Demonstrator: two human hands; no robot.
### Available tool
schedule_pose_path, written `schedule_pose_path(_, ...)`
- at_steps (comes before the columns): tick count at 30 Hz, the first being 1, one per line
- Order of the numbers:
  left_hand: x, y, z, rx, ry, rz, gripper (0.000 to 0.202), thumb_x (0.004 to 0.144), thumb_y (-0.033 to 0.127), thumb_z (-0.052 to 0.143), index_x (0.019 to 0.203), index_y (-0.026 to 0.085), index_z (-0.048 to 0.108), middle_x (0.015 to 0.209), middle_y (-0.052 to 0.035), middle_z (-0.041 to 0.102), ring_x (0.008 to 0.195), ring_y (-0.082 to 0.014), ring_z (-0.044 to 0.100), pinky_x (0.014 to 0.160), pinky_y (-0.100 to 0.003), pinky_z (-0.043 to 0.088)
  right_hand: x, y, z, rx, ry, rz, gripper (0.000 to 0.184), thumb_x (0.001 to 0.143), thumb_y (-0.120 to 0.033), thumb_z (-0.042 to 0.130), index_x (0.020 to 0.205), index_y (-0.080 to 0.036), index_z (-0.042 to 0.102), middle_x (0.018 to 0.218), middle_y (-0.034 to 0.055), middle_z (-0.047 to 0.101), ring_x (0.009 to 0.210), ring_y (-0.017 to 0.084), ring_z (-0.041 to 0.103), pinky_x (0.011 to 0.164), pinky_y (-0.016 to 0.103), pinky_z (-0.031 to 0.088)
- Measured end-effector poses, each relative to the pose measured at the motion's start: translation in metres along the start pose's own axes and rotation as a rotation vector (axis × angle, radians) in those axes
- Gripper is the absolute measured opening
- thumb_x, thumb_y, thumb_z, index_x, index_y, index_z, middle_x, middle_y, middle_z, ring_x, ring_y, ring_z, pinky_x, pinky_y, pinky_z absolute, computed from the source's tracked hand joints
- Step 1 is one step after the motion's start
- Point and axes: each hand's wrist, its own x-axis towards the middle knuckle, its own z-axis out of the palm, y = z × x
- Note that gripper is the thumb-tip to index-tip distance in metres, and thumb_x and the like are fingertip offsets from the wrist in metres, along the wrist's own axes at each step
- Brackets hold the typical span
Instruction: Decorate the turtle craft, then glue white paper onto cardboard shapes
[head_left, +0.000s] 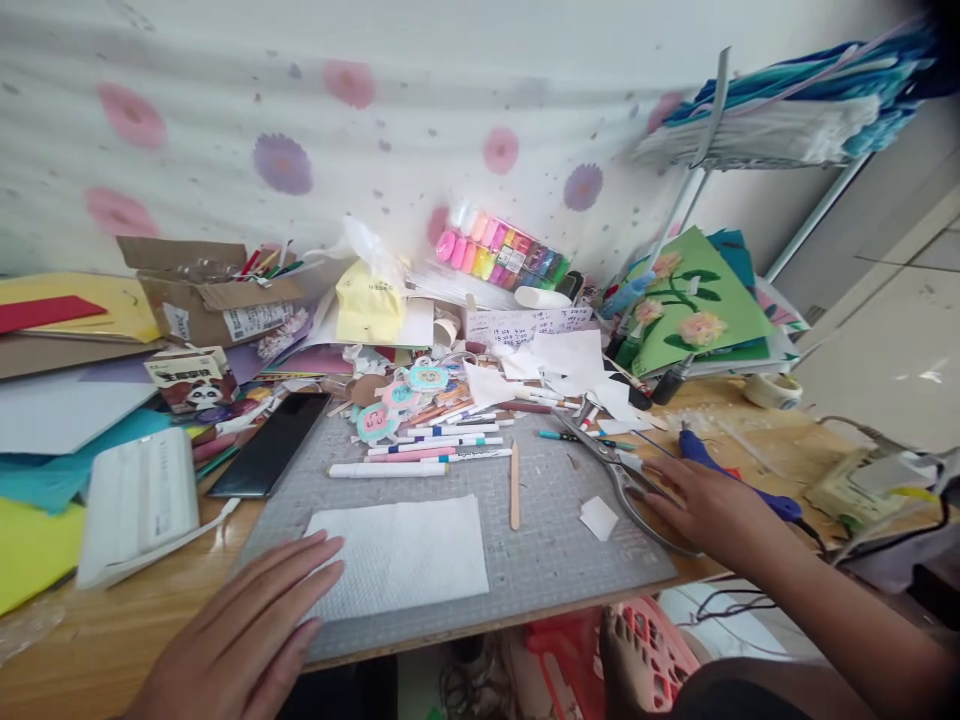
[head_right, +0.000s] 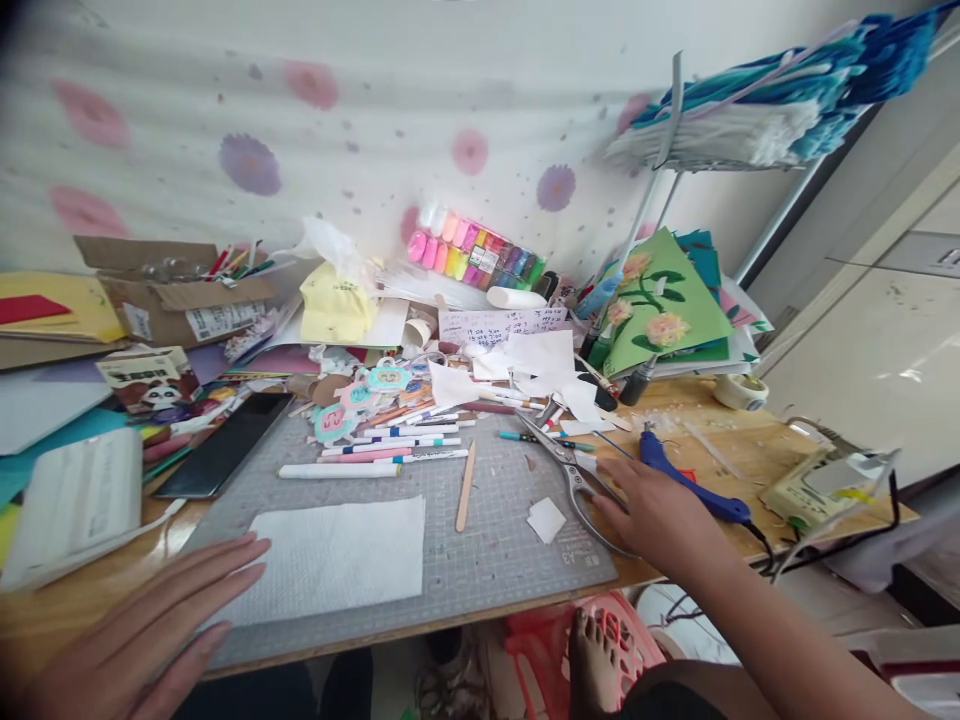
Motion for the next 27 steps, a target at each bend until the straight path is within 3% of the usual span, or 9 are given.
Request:
schedule_pose_path(2, 0.028, 0.013, 0.001, -0.036, -0.033, 0.044, 0.041, 0.081, 0.024, 0.055, 0.121, 0.028, 0.055, 0.130, -0.0020, 0.055, 0.116, -0.0216, 0.054, 0.098, -0.032, 0.046, 0.003, -0.004, 0.005, 0.034, -0.036, 0.000, 0.038, 0.083, -0.034, 0.052, 0.117, -0.018, 0.057, 0.099, 0.0091, 0.070, 0.081, 0.024, 0.068, 0.067, 0.034, 0.053)
schedule_pose_path(6, 0.069, 0.034, 0.015, -0.105, -0.133, -0.004, 0.030, 0.086, 0.017, 0.045, 0.110, 0.021, 0.061, 0.123, -0.0063, 0.060, 0.113, -0.0193, 0.056, 0.093, -0.032, 0.050, 0.004, -0.009, 0.004, 0.085, -0.069, 0.025, 0.035, 0.085, -0.029, 0.050, 0.116, -0.016, 0.058, 0.104, 0.0143, 0.068, 0.089, 0.026, 0.067, 0.068, 0.033, 0.052)
schedule_pose_path(10, 0.078, 0.037, 0.031, -0.169, -0.259, -0.006, 0.036, 0.088, 0.012, 0.038, 0.118, 0.016, 0.057, 0.130, -0.0103, 0.055, 0.120, -0.0190, 0.050, 0.097, -0.034, 0.046, -0.002, -0.005, -0.005, 0.153, -0.063, 0.081, 0.040, 0.087, -0.033, 0.046, 0.125, -0.018, 0.050, 0.111, 0.0157, 0.065, 0.092, 0.028, 0.066, 0.066, 0.032, 0.053)
schedule_pose_path(14, 0.077, 0.037, 0.031, -0.153, -0.409, 0.014, 0.042, 0.088, 0.023, 0.044, 0.130, 0.019, 0.046, 0.142, -0.0097, 0.042, 0.132, -0.0228, 0.035, 0.105, -0.044, 0.036, -0.015, -0.010, -0.015, 0.331, -0.035, 0.132, 0.055, 0.079, -0.041, 0.060, 0.129, -0.025, 0.043, 0.098, 0.0109, 0.070, 0.083, 0.026, 0.069, 0.062, 0.028, 0.053)
schedule_pose_path(17, 0.079, 0.037, 0.028, -0.124, -0.512, 0.003, 0.050, 0.088, 0.030, 0.046, 0.137, 0.022, 0.037, 0.147, -0.0083, 0.032, 0.135, -0.0235, 0.027, 0.108, -0.046, 0.030, -0.027, -0.028, -0.022, 0.352, -0.065, -0.019, 0.056, 0.074, -0.041, 0.065, 0.124, -0.028, 0.045, 0.106, 0.0103, 0.068, 0.086, 0.027, 0.068, 0.067, 0.030, 0.054)
schedule_pose_path(21, 0.082, 0.036, 0.026, -0.130, -0.603, 0.009, 0.053, 0.090, 0.037, 0.041, 0.140, 0.024, 0.031, 0.150, -0.0064, 0.024, 0.138, -0.0224, 0.019, 0.111, -0.044, 0.022, -0.039, -0.050, -0.029, 0.236, -0.116, -0.248, 0.068, 0.064, -0.016, 0.058, 0.129, -0.029, 0.042, 0.114, 0.0081, 0.062, 0.088, 0.026, 0.066, 0.066, 0.035, 0.055)
schedule_pose_path(27, 0.081, 0.035, 0.026, -0.148, -0.662, 0.021, 0.058, 0.090, 0.044, 0.037, 0.143, 0.024, 0.023, 0.152, -0.0052, 0.016, 0.140, -0.0227, 0.012, 0.112, -0.045, 0.015, -0.046, -0.053, -0.025, 0.102, -0.138, -0.383, 0.081, 0.054, -0.010, 0.048, 0.132, -0.030, 0.041, 0.109, 0.0057, 0.062, 0.076, 0.022, 0.064, 0.058, 0.034, 0.053)
